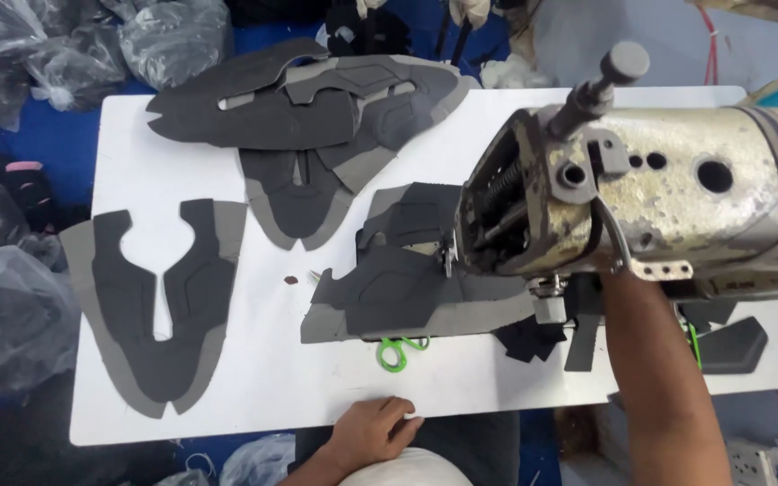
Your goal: The person sews gray and black shoe parts using a sewing machine, then cuts the thread with scissors. They handle multiple shoe parts, aligning them under the needle and trimming excess material.
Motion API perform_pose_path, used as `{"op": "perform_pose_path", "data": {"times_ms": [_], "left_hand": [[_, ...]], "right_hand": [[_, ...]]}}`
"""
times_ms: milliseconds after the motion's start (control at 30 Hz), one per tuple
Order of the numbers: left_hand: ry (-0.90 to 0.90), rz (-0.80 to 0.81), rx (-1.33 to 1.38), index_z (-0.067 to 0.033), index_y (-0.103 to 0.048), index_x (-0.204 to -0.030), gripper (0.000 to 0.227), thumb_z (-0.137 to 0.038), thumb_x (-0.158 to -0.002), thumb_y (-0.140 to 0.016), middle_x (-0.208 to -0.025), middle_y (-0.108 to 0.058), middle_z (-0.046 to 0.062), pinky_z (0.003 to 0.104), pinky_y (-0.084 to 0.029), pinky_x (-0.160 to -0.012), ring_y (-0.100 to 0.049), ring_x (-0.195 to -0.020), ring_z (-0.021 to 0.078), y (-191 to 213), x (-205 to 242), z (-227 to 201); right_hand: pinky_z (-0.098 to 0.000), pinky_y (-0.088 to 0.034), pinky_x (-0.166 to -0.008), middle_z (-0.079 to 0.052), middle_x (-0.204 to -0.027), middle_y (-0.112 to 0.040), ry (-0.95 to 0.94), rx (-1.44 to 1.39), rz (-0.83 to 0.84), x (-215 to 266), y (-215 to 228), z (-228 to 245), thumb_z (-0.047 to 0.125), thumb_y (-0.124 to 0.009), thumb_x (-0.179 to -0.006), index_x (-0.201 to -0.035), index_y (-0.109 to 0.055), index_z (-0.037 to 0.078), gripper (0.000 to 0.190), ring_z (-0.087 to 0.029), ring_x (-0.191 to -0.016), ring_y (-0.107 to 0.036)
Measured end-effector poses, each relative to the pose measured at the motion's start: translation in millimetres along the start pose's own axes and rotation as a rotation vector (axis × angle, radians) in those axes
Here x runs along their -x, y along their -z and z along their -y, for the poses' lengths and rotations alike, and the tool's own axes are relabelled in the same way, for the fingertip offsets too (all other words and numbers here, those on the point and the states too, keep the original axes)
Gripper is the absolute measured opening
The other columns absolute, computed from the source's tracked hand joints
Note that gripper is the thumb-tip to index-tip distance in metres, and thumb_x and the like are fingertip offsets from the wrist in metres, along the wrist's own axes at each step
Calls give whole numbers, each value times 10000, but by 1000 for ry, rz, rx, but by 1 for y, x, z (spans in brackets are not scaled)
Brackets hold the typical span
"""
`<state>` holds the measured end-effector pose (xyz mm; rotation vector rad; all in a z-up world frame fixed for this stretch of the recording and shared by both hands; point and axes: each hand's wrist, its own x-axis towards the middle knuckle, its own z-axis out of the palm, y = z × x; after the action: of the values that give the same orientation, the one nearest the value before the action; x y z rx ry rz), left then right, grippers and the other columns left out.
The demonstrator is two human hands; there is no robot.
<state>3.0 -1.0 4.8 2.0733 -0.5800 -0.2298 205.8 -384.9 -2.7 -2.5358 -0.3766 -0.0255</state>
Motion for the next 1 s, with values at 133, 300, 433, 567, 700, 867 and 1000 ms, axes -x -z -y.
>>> {"op": "perform_pose_path", "data": {"times_ms": [133, 300, 433, 567, 700, 867, 1000], "left_hand": [[-27, -17, -8, -94, -707, -918, 181, -250, -896, -795, -737, -705, 64, 397, -541, -539, -697, -622, 260, 2, -2, -5], [15, -35, 12, -80, -703, -923, 190, -250, -900, -786, -757, -728, 60, 379, -544, -518, -693, -580, 240, 2, -1, -7], [38, -64, -23, -89, -715, -921, 191, -260, -893, -795, -695, -715, 58, 391, -535, -523, -694, -585, 246, 4, -3, -6], [19, -53, 15, -80, -701, -919, 192, -256, -920, -780, -719, -713, 63, 383, -535, -536, -696, -606, 242, 0, 2, -7], [31, -27, 9, -76, -712, -911, 205, -265, -905, -790, -681, -698, 64, 383, -528, -524, -685, -584, 239, 7, -4, -11], [56, -17, 35, -69, -711, -914, 220, -271, -902, -797, -658, -691, 56, 367, -527, -504, -677, -555, 220, 6, -2, -13], [111, 9, 12, -70, -728, -902, 236, -286, -867, -816, -619, -683, 54, 369, -506, -464, -660, -512, 215, 5, -4, -13]], "right_hand": [[-442, -474, -1141, -122, -1435, -590, -16, -44, -16, 41, 0, -4, 355, -603, -1066, -1418, -549, 118, 428, -343, -1306, -573], [-435, -472, -1147, -117, -1455, -581, 3, -114, -58, 65, 4, 4, 357, -605, -1071, -1437, -536, 118, 443, -342, -1315, -567], [-430, -470, -1151, -114, -1470, -573, 62, -183, -89, 16, 18, 19, 359, -607, -1075, -1452, -525, 117, 455, -341, -1323, -562], [-425, -468, -1156, -111, -1486, -566, 87, -245, -70, -60, 69, 68, 360, -609, -1079, -1467, -514, 117, 468, -339, -1330, -557], [-419, -466, -1160, -107, -1502, -558, 111, -306, -95, -76, 79, 74, 361, -611, -1082, -1482, -503, 117, 480, -338, -1338, -553], [-412, -463, -1166, -103, -1521, -549, 119, -384, -116, -69, 82, 67, 363, -613, -1087, -1500, -489, 117, 497, -337, -1348, -547], [-407, -461, -1170, -100, -1537, -541, 102, -435, -155, -48, 93, 52, 365, -615, -1091, -1515, -478, 116, 510, -336, -1355, -542]]}}
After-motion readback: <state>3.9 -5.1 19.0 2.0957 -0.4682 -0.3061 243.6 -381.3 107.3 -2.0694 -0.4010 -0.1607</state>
